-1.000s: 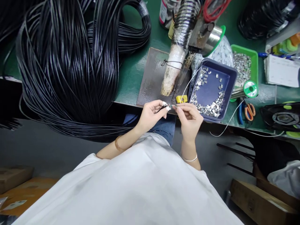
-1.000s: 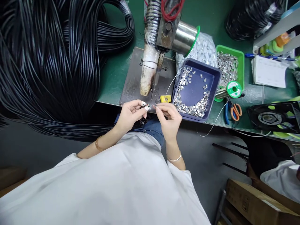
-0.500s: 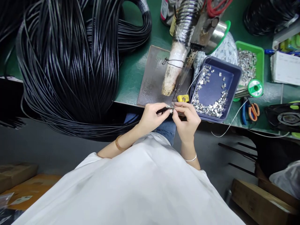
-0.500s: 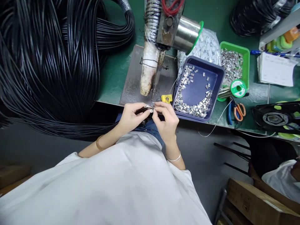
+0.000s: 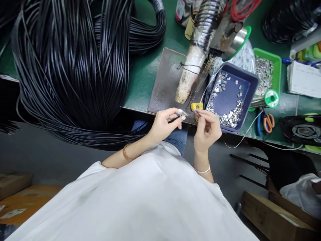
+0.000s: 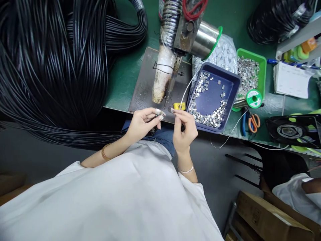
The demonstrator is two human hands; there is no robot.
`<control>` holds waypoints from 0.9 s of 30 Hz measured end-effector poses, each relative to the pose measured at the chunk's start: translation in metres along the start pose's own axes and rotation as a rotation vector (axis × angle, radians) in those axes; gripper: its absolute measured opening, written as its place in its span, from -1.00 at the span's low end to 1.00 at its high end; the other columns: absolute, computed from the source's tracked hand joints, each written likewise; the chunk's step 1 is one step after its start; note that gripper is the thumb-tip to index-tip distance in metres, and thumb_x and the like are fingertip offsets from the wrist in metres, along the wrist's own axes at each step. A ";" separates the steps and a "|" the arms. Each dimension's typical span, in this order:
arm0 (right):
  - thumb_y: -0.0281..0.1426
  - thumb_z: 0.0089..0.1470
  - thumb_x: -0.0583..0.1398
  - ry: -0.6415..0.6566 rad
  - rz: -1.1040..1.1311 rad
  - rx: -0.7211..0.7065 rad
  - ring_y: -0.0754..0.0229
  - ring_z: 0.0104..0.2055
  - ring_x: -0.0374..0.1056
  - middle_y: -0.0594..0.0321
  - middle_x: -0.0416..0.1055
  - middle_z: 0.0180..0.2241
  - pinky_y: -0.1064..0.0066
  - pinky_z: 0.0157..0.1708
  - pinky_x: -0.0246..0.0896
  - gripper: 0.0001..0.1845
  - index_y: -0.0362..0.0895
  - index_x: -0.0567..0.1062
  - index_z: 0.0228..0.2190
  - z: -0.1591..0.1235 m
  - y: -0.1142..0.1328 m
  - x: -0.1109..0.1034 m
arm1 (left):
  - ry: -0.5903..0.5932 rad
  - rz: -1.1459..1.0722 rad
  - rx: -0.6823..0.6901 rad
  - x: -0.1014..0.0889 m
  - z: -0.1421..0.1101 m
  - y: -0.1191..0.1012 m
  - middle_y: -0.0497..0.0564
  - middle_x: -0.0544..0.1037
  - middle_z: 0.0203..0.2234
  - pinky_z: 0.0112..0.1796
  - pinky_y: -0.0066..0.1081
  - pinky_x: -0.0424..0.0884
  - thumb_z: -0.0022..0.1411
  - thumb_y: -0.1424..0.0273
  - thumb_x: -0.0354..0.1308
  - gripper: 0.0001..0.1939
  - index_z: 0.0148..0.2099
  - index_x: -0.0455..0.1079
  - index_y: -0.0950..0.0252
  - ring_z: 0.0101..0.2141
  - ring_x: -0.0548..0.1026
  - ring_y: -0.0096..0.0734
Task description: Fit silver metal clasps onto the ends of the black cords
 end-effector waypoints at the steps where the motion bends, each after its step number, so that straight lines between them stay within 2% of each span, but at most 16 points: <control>1: -0.53 0.14 0.20 0.015 -0.037 -0.083 0.22 -0.13 0.51 0.26 0.55 -0.20 0.26 -0.12 0.50 -0.83 -0.04 0.50 -0.24 0.000 0.008 0.001 | -0.008 -0.005 0.005 0.000 0.001 -0.001 -0.09 0.47 -0.60 -0.44 -0.55 0.33 0.21 0.37 0.21 -0.85 -0.25 0.44 0.37 -0.57 0.39 -0.60; 4: -0.58 0.06 0.26 0.099 -0.103 -0.223 0.25 -0.16 0.52 0.29 0.57 -0.22 0.34 -0.12 0.49 -0.79 -0.06 0.49 -0.27 -0.003 0.022 0.008 | -0.037 0.001 0.035 -0.003 0.005 -0.006 -0.08 0.50 -0.53 -0.44 -0.56 0.31 0.11 0.44 0.23 -0.91 -0.33 0.46 0.38 -0.53 0.38 -0.61; 6: -0.57 0.08 0.24 0.105 -0.051 -0.161 0.27 -0.18 0.53 0.29 0.57 -0.24 0.38 -0.18 0.50 -0.81 -0.07 0.47 -0.27 -0.004 0.016 0.010 | -0.055 -0.005 0.045 -0.005 0.008 -0.008 -0.08 0.48 -0.53 -0.42 -0.57 0.30 0.06 0.47 0.23 -0.94 -0.40 0.44 0.38 -0.50 0.37 -0.60; 9: -0.51 0.15 0.18 0.067 0.072 0.028 0.26 -0.20 0.53 0.24 0.55 -0.25 0.40 -0.28 0.51 -0.89 -0.09 0.44 -0.26 -0.004 -0.003 0.009 | -0.057 -0.026 0.016 -0.008 0.012 -0.007 -0.08 0.42 -0.58 -0.45 -0.55 0.25 0.05 0.42 0.24 -0.88 -0.47 0.42 0.38 -0.51 0.31 -0.59; 11: -0.47 0.16 0.19 0.086 0.057 0.062 0.24 -0.19 0.53 0.21 0.55 -0.23 0.40 -0.31 0.50 -0.94 -0.10 0.44 -0.28 -0.005 -0.009 0.011 | -0.048 -0.037 0.000 -0.009 0.014 -0.005 -0.09 0.37 -0.60 -0.46 -0.53 0.21 0.07 0.36 0.26 -0.82 -0.48 0.42 0.37 -0.53 0.25 -0.59; 16: -0.50 0.10 0.23 0.160 -0.090 -0.128 0.22 -0.16 0.53 0.24 0.58 -0.22 0.29 -0.16 0.48 -0.92 -0.08 0.46 -0.35 -0.003 0.002 0.016 | -0.040 -0.073 -0.015 -0.008 0.017 -0.002 -0.12 0.28 -0.62 -0.48 -0.52 0.19 0.05 0.28 0.30 -0.71 -0.52 0.36 0.37 -0.55 0.17 -0.61; 21: -0.54 0.07 0.24 0.130 -0.178 -0.252 0.23 -0.18 0.54 0.25 0.59 -0.21 0.33 -0.19 0.48 -0.86 -0.06 0.44 -0.34 -0.003 0.009 0.017 | -0.068 -0.020 -0.003 -0.008 0.018 -0.002 -0.09 0.33 -0.60 -0.45 -0.53 0.22 0.07 0.31 0.27 -0.74 -0.51 0.37 0.38 -0.51 0.24 -0.58; 24: -0.56 0.06 0.23 0.109 -0.173 -0.262 0.25 -0.16 0.53 0.23 0.58 -0.18 0.39 -0.23 0.49 -0.83 -0.07 0.42 -0.33 -0.003 0.010 0.017 | -0.080 0.005 0.019 -0.008 0.020 -0.005 -0.09 0.32 -0.60 -0.46 -0.53 0.21 0.07 0.35 0.26 -0.78 -0.51 0.38 0.38 -0.52 0.23 -0.59; 27: -0.54 0.08 0.22 0.099 -0.177 -0.200 0.24 -0.15 0.52 0.21 0.56 -0.17 0.44 -0.36 0.46 -0.87 -0.07 0.42 -0.34 -0.001 0.006 0.018 | -0.100 0.022 0.036 -0.009 0.021 -0.008 -0.10 0.30 -0.61 -0.48 -0.54 0.19 0.07 0.38 0.25 -0.79 -0.51 0.37 0.38 -0.52 0.21 -0.59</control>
Point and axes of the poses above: each hand's wrist, its own z-axis towards the middle knuckle, its own x-axis out of the palm, y = z × x, the point moved 8 cm from there along z, towards the middle knuckle
